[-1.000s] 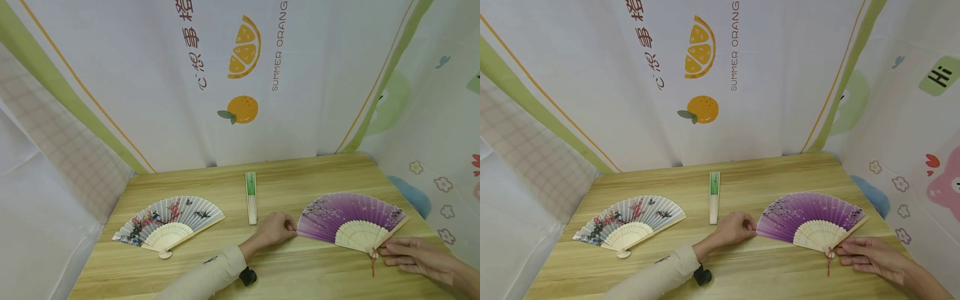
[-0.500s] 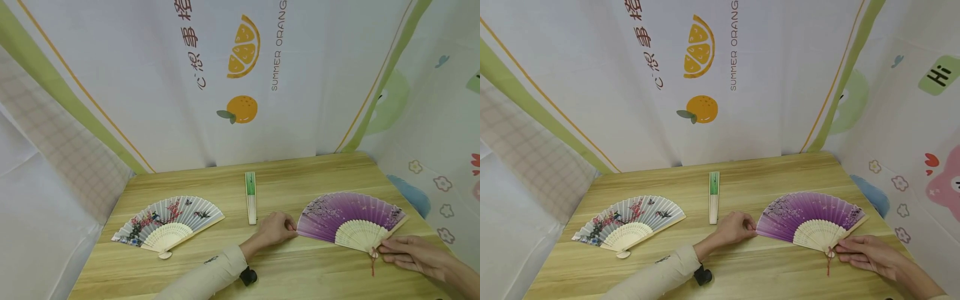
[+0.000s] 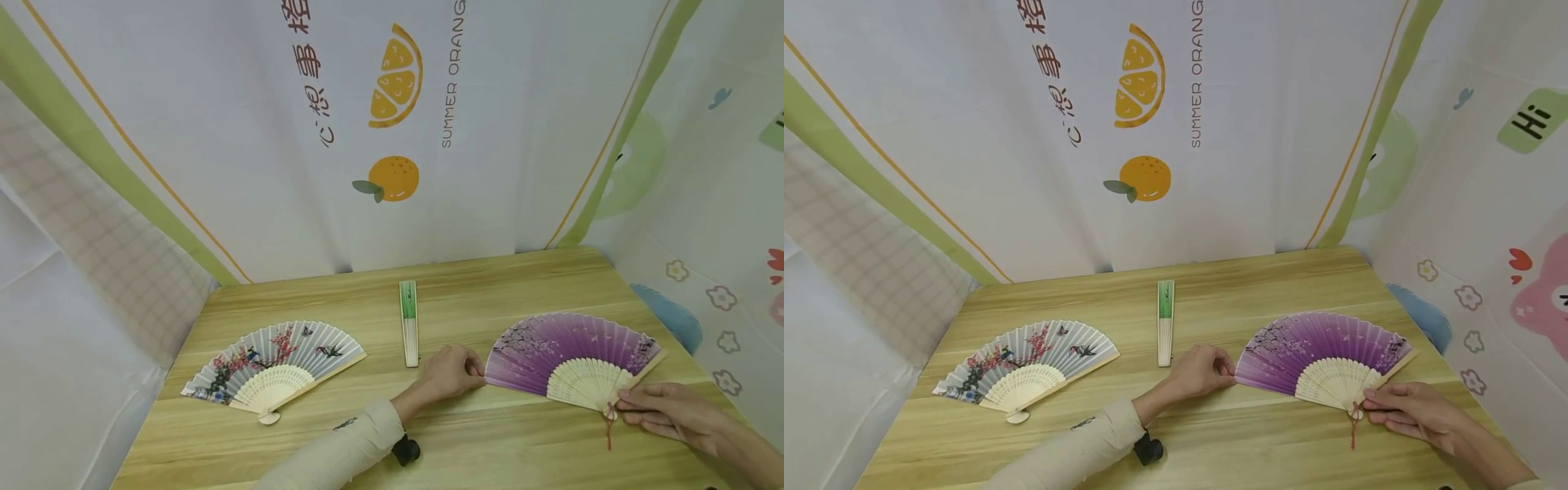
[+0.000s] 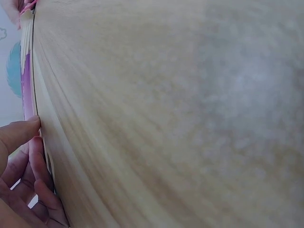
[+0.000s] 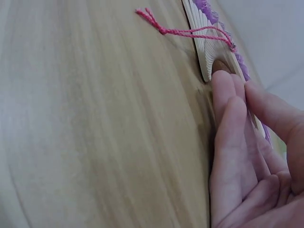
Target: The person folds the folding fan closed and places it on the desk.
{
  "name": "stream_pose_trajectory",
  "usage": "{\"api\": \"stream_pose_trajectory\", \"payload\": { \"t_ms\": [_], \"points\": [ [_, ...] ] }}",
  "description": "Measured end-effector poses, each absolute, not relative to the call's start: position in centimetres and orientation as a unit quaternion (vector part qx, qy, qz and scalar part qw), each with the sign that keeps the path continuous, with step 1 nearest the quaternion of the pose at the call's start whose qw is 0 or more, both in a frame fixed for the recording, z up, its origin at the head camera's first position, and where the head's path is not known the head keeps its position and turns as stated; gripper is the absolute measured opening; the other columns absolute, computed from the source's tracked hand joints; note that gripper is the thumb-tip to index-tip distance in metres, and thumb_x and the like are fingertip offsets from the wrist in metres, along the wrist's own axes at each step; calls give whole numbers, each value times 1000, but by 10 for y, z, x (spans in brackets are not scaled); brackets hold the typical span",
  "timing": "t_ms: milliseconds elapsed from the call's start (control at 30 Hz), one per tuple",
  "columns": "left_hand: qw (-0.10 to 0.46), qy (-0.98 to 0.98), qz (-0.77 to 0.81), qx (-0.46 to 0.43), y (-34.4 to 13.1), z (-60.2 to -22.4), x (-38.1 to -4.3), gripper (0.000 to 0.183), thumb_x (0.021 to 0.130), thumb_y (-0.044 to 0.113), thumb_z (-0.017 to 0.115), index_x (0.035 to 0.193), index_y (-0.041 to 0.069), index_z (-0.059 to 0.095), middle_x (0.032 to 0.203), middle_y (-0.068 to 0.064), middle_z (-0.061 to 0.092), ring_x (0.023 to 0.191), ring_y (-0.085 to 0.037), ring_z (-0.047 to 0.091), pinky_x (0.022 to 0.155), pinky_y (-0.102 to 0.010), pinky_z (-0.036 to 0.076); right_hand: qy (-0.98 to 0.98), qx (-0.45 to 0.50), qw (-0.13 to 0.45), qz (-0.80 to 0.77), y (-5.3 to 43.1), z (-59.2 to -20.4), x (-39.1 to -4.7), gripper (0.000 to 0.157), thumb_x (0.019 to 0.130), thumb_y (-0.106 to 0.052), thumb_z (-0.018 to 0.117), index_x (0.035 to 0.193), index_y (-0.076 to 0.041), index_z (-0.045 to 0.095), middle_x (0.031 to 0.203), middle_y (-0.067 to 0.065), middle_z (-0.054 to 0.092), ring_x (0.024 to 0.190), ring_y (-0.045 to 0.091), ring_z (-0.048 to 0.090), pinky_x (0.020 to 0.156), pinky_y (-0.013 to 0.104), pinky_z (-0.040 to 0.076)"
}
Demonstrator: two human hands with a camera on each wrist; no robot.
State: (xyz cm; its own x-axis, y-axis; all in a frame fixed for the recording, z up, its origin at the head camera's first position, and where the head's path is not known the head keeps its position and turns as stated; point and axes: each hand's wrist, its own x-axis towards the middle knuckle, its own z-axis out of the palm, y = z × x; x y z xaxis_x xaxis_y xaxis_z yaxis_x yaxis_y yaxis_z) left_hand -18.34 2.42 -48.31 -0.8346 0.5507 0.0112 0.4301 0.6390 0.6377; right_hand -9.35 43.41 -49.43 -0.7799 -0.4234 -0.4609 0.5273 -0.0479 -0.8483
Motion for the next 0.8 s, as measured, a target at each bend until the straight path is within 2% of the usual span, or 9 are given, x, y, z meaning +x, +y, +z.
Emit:
{"api": "stream_pose_trajectory", "payload": {
  "t_ms": [433,800],
  "points": [
    [89,897,328,281,24,-483,-183,12,86,19,84,82,20,73,67,20,57,61,2,49,54,-20,41,611,57,323,-720,434,-494,-92,27,109,-14,50,109,-10,77,106,3,75,92,10,71,81,24,55],
    [86,892,335,292,20,-485,-191,10,87,21,83,85,20,73,71,19,57,61,2,49,56,-18,40,603,51,311,-733,433,-497,-98,26,110,-14,48,109,-14,73,105,-2,73,94,7,68,82,22,54]
  ]
}}
